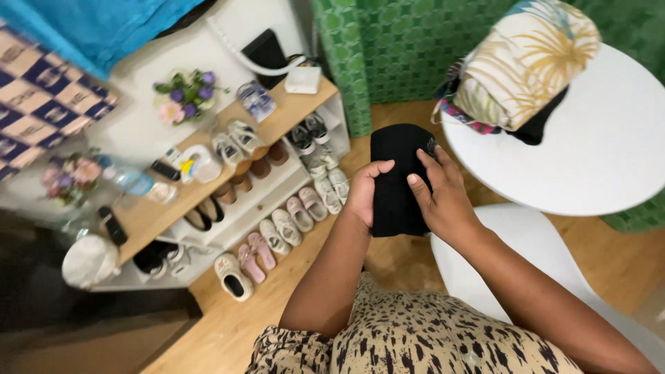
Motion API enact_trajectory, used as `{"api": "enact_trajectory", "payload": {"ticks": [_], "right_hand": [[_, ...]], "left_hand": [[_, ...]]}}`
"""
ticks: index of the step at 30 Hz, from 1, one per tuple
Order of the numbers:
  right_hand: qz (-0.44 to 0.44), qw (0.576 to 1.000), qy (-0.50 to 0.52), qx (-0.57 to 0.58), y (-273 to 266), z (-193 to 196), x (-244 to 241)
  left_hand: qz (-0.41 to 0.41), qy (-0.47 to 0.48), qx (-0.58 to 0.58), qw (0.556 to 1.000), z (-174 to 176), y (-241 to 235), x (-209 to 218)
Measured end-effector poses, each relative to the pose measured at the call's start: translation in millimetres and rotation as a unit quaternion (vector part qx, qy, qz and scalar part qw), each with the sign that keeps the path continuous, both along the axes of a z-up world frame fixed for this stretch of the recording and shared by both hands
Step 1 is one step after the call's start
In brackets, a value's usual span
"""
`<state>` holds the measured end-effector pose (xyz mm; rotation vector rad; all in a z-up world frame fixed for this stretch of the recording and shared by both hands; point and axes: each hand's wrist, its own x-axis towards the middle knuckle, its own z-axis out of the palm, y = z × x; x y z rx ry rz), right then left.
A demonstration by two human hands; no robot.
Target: Folding clothes and placing them on a storage shelf.
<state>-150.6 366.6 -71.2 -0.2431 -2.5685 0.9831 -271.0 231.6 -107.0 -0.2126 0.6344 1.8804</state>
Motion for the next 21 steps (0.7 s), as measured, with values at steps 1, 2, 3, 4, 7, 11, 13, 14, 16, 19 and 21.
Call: {"api": "enact_trajectory", "payload": {"ticks": [1,2,3,4,7,11,13,14,16,19,21], "right_hand": [[0.014,1.0,0.001,0.001,-7,1,-2],[0.026,1.0,-0.006,-0.008,-15,2,-4],[0.037,0.999,-0.013,-0.016,-23,3,-6],[0.048,0.999,-0.013,-0.017,-30,3,-8],[0.085,0.996,0.006,-0.002,-50,4,-13],[0.111,0.994,-0.008,0.013,-76,8,-20],[0.119,0.992,-0.024,0.017,-92,10,-22],[0.124,0.992,-0.015,0.025,-100,11,-23],[0.135,0.99,-0.005,0.03,-117,13,-23],[0.167,0.985,0.034,0.024,-148,14,-19],[0.186,0.98,0.038,0.057,-168,14,-16]], "left_hand": [[0.014,0.001,0.001,1.0,0,-9,1],[0.012,-0.001,0.024,1.0,-1,-19,2],[0.011,-0.002,0.046,0.999,-1,-29,4],[0.022,-0.001,0.046,0.999,5,-38,7],[0.046,0.007,0.026,0.999,14,-63,11],[0.097,0.012,0.048,0.994,11,-93,12],[0.109,0.013,0.062,0.992,13,-111,16],[0.115,0.006,0.071,0.991,15,-120,19],[0.127,0.001,0.077,0.989,16,-139,23],[0.131,-0.017,0.085,0.988,17,-169,32],[0.188,0.002,0.03,0.982,27,-188,44]]}}
